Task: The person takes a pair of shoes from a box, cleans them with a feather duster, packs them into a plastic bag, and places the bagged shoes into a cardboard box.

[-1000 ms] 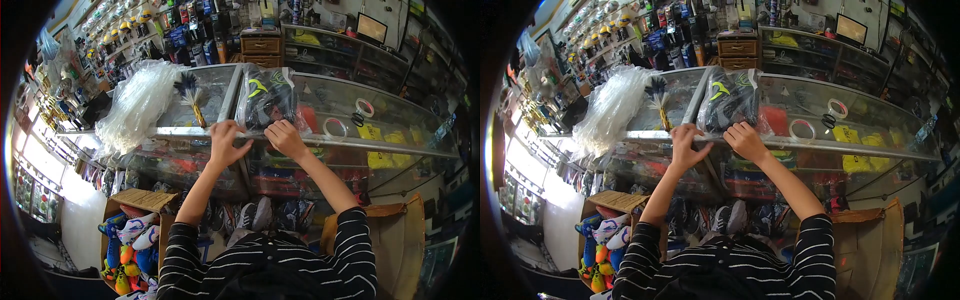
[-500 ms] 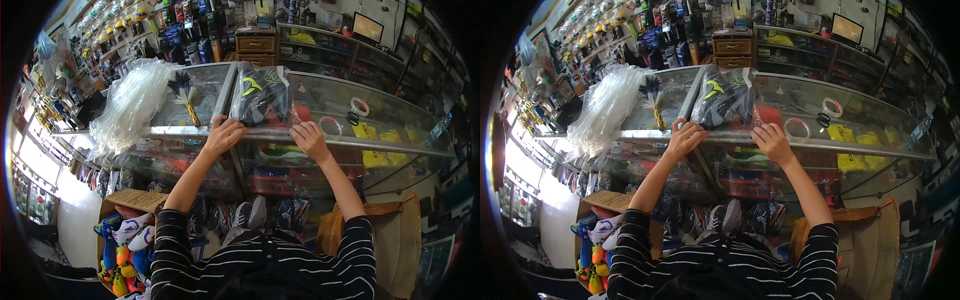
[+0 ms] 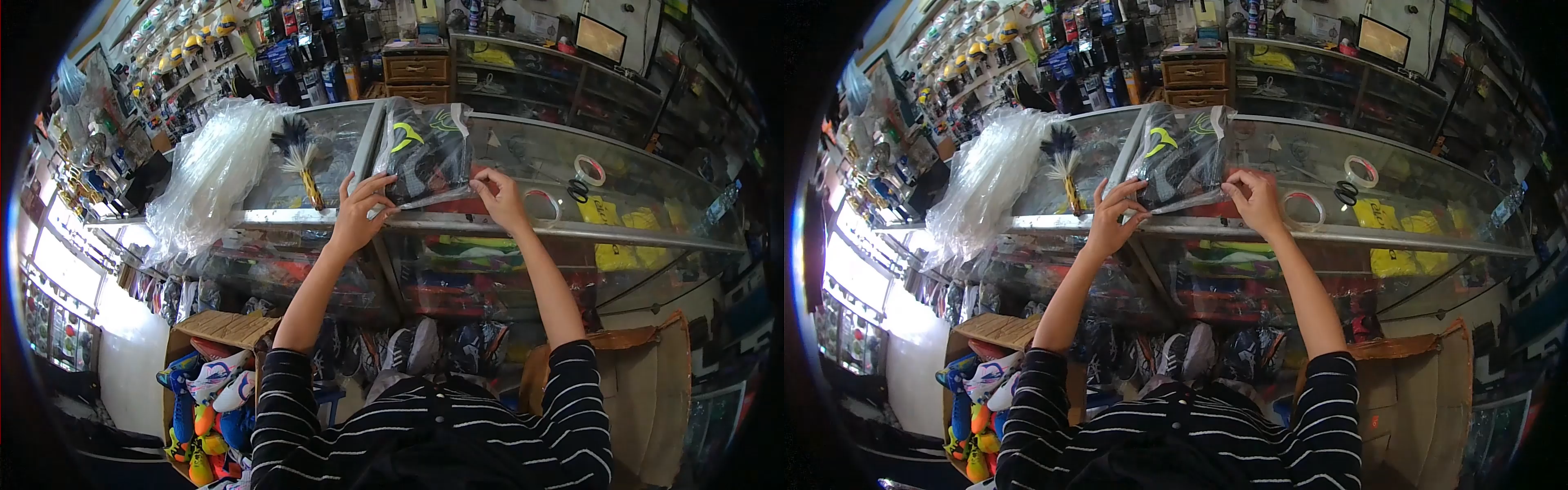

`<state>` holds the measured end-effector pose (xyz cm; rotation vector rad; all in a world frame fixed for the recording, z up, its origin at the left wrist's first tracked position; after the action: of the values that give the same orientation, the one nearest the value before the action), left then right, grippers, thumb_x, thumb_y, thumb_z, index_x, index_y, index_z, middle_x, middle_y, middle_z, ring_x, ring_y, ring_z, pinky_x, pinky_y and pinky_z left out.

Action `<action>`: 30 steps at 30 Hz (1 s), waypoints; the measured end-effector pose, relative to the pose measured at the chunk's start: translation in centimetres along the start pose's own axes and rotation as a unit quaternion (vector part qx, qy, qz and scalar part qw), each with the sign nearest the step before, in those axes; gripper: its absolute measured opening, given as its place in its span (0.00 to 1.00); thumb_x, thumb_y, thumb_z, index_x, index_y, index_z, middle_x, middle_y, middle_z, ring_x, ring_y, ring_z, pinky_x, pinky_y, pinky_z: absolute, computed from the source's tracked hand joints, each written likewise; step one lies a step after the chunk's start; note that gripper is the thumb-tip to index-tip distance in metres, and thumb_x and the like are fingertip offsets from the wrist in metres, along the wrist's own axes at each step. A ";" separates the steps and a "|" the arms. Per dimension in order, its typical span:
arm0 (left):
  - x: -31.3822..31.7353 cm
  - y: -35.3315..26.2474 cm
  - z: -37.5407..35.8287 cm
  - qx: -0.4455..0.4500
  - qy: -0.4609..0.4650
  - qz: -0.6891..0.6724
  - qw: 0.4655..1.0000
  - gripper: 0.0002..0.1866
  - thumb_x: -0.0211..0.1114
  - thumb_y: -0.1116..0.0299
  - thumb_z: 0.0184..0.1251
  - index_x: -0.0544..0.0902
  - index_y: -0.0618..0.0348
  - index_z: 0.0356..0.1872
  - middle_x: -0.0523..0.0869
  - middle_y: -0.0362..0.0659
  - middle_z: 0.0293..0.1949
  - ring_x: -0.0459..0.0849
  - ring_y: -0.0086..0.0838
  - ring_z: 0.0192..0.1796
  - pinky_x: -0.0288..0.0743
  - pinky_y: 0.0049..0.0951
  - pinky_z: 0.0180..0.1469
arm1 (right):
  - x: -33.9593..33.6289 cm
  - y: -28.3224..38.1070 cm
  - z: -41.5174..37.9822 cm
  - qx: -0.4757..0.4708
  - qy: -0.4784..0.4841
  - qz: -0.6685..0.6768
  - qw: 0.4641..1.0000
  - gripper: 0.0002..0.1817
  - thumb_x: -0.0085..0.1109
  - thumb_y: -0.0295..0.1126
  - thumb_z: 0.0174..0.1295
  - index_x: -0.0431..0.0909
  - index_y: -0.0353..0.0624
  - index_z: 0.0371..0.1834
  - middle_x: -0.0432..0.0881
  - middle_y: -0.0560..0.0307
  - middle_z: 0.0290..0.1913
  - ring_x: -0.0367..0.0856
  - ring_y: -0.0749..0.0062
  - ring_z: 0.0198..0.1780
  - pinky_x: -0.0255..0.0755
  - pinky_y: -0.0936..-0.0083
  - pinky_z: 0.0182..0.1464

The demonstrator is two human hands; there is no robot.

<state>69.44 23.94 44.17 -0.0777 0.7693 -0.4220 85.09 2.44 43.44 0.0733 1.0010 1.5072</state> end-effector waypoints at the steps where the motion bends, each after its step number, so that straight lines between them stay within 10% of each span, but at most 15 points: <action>1: 0.0 0.1 0.1 -0.006 0.001 -0.007 1.000 0.05 0.73 0.69 0.50 0.84 0.51 0.28 0.80 0.36 0.58 0.72 0.31 0.65 0.43 0.47 0.72 | 0.3 -0.6 0.0 0.038 0.002 0.049 0.998 0.04 0.59 0.26 0.59 0.77 0.39 0.35 0.79 0.58 0.30 0.77 0.61 0.39 0.68 0.70 0.50; 6: 0.3 0.1 0.2 -0.020 0.000 -0.006 1.000 0.06 0.73 0.69 0.51 0.83 0.52 0.27 0.80 0.36 0.58 0.73 0.31 0.64 0.45 0.47 0.71 | 0.0 2.3 -0.1 -0.090 -0.090 -0.131 0.983 0.10 0.63 0.29 0.56 0.77 0.41 0.40 0.80 0.57 0.40 0.77 0.61 0.44 0.68 0.66 0.51; 11: 0.1 0.0 0.5 -0.045 0.003 -0.025 0.999 0.04 0.71 0.71 0.53 0.84 0.54 0.29 0.80 0.37 0.57 0.72 0.31 0.64 0.50 0.46 0.68 | 4.7 8.3 0.7 -0.281 0.041 -0.223 0.933 0.25 0.69 0.42 0.50 0.78 0.50 0.53 0.73 0.61 0.62 0.70 0.64 0.63 0.59 0.58 0.65; 30: 0.1 2.9 2.8 -0.003 0.040 -0.101 0.994 0.29 0.76 0.65 0.43 0.83 0.52 0.53 0.79 0.41 0.59 0.72 0.36 0.65 0.59 0.42 0.68 | 6.8 7.4 2.9 -0.233 0.063 -0.148 0.959 0.23 0.69 0.40 0.50 0.81 0.50 0.52 0.80 0.61 0.54 0.77 0.63 0.53 0.67 0.67 0.57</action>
<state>72.43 26.34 45.50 -0.1456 0.8456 -0.6178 79.40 10.72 46.34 -0.4930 0.6954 1.4431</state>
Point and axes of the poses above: each hand's wrist, its own z-axis towards the middle knuckle, its own x-axis out of the palm, y = z × x, the point moved 6 cm from there along z, towards the middle knuckle
